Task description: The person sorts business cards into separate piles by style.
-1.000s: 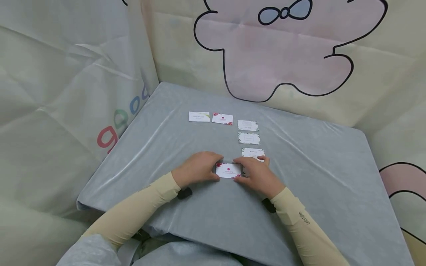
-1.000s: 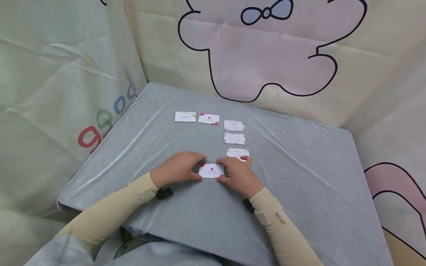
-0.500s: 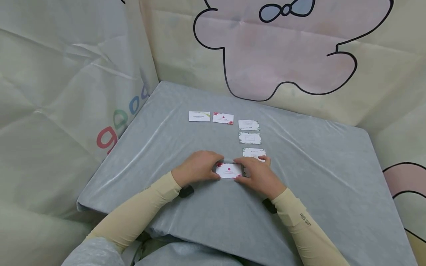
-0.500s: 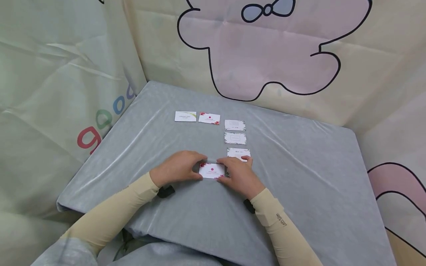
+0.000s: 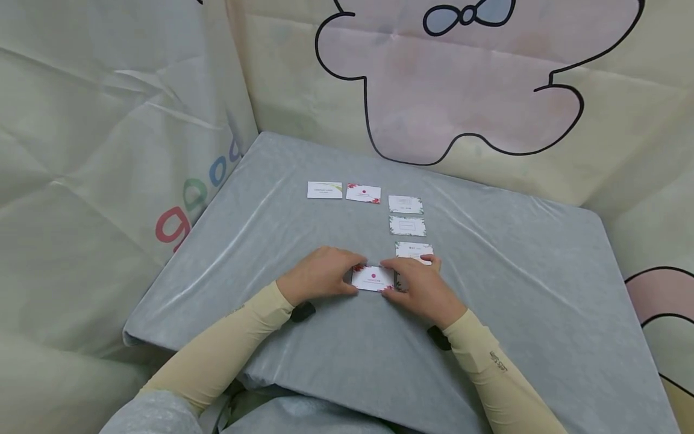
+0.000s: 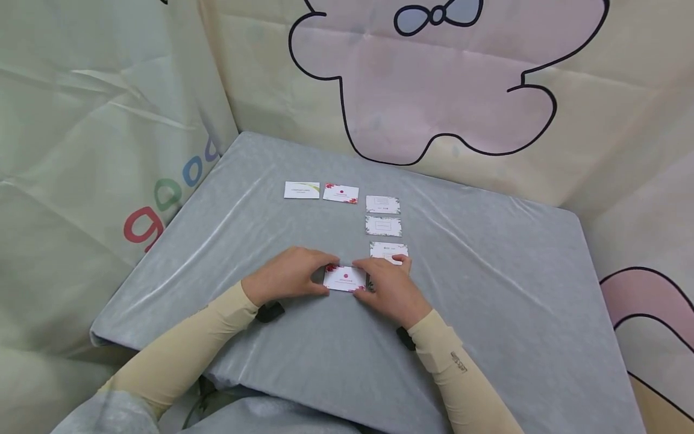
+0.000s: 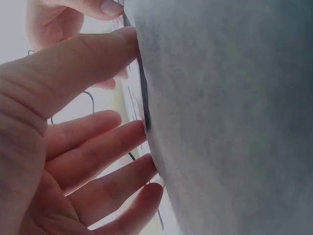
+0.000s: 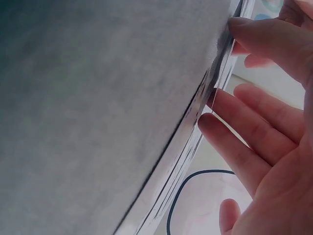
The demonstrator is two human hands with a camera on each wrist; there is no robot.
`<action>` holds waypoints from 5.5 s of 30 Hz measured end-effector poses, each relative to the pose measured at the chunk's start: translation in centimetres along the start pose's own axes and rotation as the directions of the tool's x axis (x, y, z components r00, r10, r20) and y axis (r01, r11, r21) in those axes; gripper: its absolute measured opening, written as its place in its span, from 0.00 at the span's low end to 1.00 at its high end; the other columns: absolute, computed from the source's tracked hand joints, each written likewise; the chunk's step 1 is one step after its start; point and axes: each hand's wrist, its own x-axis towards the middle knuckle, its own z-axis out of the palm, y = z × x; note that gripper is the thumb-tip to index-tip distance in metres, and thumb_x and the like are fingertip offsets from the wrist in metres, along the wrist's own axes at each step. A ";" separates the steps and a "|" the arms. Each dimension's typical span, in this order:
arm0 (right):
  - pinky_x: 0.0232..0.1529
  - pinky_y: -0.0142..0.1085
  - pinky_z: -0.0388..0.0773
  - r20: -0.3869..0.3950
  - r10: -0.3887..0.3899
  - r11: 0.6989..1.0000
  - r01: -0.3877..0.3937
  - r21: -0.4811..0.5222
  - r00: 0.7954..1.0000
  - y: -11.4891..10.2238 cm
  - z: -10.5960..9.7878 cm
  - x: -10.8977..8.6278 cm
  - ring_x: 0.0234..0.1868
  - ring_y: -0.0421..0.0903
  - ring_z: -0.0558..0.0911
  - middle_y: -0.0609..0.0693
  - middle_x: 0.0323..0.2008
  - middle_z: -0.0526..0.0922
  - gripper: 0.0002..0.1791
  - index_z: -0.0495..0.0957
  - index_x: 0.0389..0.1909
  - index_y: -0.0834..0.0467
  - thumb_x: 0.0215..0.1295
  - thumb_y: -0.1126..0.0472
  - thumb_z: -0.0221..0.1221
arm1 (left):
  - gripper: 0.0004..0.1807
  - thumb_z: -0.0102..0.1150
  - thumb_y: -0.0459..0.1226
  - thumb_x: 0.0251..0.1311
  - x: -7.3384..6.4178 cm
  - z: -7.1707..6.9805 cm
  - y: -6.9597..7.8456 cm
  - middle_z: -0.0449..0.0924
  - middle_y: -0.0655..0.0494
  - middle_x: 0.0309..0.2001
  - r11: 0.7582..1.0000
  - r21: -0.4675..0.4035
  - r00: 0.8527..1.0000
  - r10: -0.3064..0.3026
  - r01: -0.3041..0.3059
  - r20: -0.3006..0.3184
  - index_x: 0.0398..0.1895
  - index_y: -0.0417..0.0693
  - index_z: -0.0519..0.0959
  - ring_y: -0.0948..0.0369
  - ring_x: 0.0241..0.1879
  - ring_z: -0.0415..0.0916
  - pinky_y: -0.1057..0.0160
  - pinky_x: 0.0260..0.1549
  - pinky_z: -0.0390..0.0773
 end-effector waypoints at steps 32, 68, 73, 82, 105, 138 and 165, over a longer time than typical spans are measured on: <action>0.74 0.65 0.50 0.067 0.098 0.992 -0.103 0.072 0.993 4.3 -1.1 12.7 0.72 0.54 0.80 0.53 0.72 0.82 0.34 0.77 0.74 0.52 0.70 0.49 0.73 | 0.32 0.73 0.40 0.67 7.7 -4.4 -8.4 0.84 0.48 0.64 0.988 0.047 0.989 -0.149 0.149 -0.005 0.73 0.44 0.77 0.50 0.66 0.79 0.51 0.71 0.77; 0.63 0.60 0.53 0.094 0.199 0.974 -0.207 0.095 0.976 7.4 0.7 14.4 0.70 0.56 0.80 0.52 0.72 0.81 0.31 0.76 0.74 0.51 0.74 0.49 0.69 | 0.35 0.72 0.39 0.65 12.2 -2.7 -10.4 0.85 0.47 0.58 0.982 -0.032 0.981 -0.183 0.186 0.062 0.75 0.40 0.75 0.54 0.54 0.79 0.51 0.65 0.79; 0.63 0.59 0.53 0.106 0.213 0.972 -0.222 0.083 0.971 7.7 0.7 14.2 0.74 0.55 0.77 0.52 0.75 0.78 0.32 0.76 0.75 0.50 0.74 0.48 0.69 | 0.36 0.72 0.41 0.66 12.5 -2.3 -10.0 0.83 0.47 0.60 0.978 -0.018 0.975 -0.207 0.209 0.078 0.76 0.41 0.74 0.54 0.56 0.78 0.51 0.66 0.78; 0.70 0.65 0.51 0.096 0.283 0.947 -0.294 0.128 0.954 10.6 -1.2 10.8 0.78 0.56 0.73 0.53 0.78 0.74 0.37 0.71 0.79 0.47 0.72 0.45 0.70 | 0.37 0.69 0.46 0.68 14.2 -1.6 -8.2 0.81 0.48 0.69 0.989 0.047 0.987 -0.146 0.144 0.061 0.77 0.45 0.73 0.52 0.67 0.78 0.50 0.73 0.75; 0.67 0.62 0.53 0.098 0.253 0.953 -0.266 0.146 0.962 9.3 -0.6 10.4 0.76 0.56 0.74 0.52 0.74 0.79 0.33 0.76 0.75 0.51 0.71 0.49 0.71 | 0.35 0.77 0.49 0.64 13.3 -1.2 -6.5 0.85 0.51 0.68 0.992 -0.023 0.991 -0.124 0.125 0.042 0.71 0.47 0.80 0.52 0.71 0.78 0.50 0.76 0.71; 0.69 0.62 0.55 0.113 0.226 0.961 -0.240 0.139 0.968 8.9 -2.3 7.8 0.79 0.57 0.72 0.55 0.76 0.76 0.37 0.73 0.77 0.53 0.70 0.48 0.71 | 0.37 0.73 0.48 0.67 10.5 -1.4 -4.8 0.81 0.48 0.71 0.997 -0.029 0.997 -0.074 0.074 0.027 0.75 0.43 0.75 0.51 0.73 0.76 0.52 0.77 0.71; 0.76 0.64 0.54 0.106 0.183 0.970 -0.197 0.140 0.977 6.8 -2.0 4.5 0.78 0.57 0.74 0.54 0.74 0.80 0.35 0.76 0.74 0.53 0.69 0.51 0.72 | 0.32 0.75 0.45 0.65 8.2 -0.6 -1.0 0.87 0.51 0.61 0.995 0.009 0.995 -0.098 0.098 -0.013 0.70 0.44 0.80 0.55 0.58 0.83 0.53 0.65 0.80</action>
